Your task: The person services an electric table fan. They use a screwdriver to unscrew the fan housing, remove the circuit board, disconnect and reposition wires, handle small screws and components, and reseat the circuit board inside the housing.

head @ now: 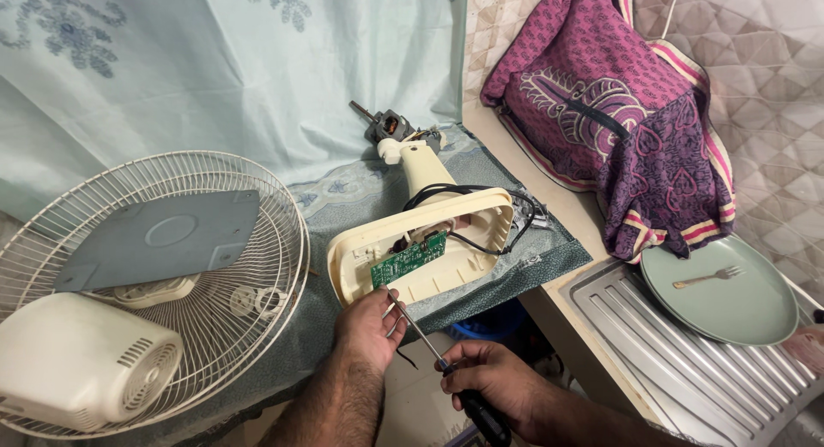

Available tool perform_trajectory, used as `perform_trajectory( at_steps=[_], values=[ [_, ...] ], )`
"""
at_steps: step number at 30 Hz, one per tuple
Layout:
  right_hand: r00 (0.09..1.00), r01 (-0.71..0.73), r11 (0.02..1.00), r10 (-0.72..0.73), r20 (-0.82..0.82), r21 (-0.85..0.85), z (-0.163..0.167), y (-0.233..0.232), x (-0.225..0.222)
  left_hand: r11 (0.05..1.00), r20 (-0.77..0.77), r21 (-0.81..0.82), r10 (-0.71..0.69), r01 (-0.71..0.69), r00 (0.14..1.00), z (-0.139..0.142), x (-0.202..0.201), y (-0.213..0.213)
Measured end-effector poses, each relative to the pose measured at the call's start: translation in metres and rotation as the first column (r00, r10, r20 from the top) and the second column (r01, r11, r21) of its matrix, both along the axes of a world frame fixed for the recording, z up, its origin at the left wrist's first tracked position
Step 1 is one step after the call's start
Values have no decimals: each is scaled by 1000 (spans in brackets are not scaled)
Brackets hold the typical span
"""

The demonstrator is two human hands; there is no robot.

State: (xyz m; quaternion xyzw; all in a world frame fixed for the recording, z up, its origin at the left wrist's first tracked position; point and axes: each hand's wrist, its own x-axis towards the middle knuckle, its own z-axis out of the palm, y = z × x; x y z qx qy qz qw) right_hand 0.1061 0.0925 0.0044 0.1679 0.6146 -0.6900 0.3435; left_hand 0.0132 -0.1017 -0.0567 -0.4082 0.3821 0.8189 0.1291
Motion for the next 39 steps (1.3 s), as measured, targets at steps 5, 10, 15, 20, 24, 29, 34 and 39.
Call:
perform_trajectory(
  at_steps=[5, 10, 15, 20, 24, 29, 34, 39],
  values=[
    [1000, 6, 1000, -5, 10, -12, 1, 0, 0, 999, 16, 44, 27, -28, 999, 5, 1, -1],
    [1000, -9, 1000, 9, 18, -18, 0, -1, -3, 998, 22, 41, 44, -45, 999, 6, 1, -2],
    [1000, -9, 1000, 9, 20, 9, -1, -1, -3, 996, 30, 75, 54, -57, 998, 1, -5, -2],
    [999, -23, 998, 21, 25, 52, 0, 0, -4, 995, 27, 64, 71, -72, 997, -6, -6, -2],
    [999, -23, 997, 19, 45, 78, -3, 0, -4, 991, -18, 87, 104, -102, 994, -14, -8, -3],
    [999, 8, 998, -10, 43, 58, -12, 5, -3, 979, -53, 154, 143, -134, 988, -21, -9, -4],
    [999, 26, 999, -26, 25, 33, -20, 10, -3, 972, -73, 187, 157, -141, 985, -16, -7, -3],
    [998, 42, 998, -44, 42, 47, -20, 13, 0, 977, -64, 184, 119, -105, 991, -3, 0, -3]
  ],
)
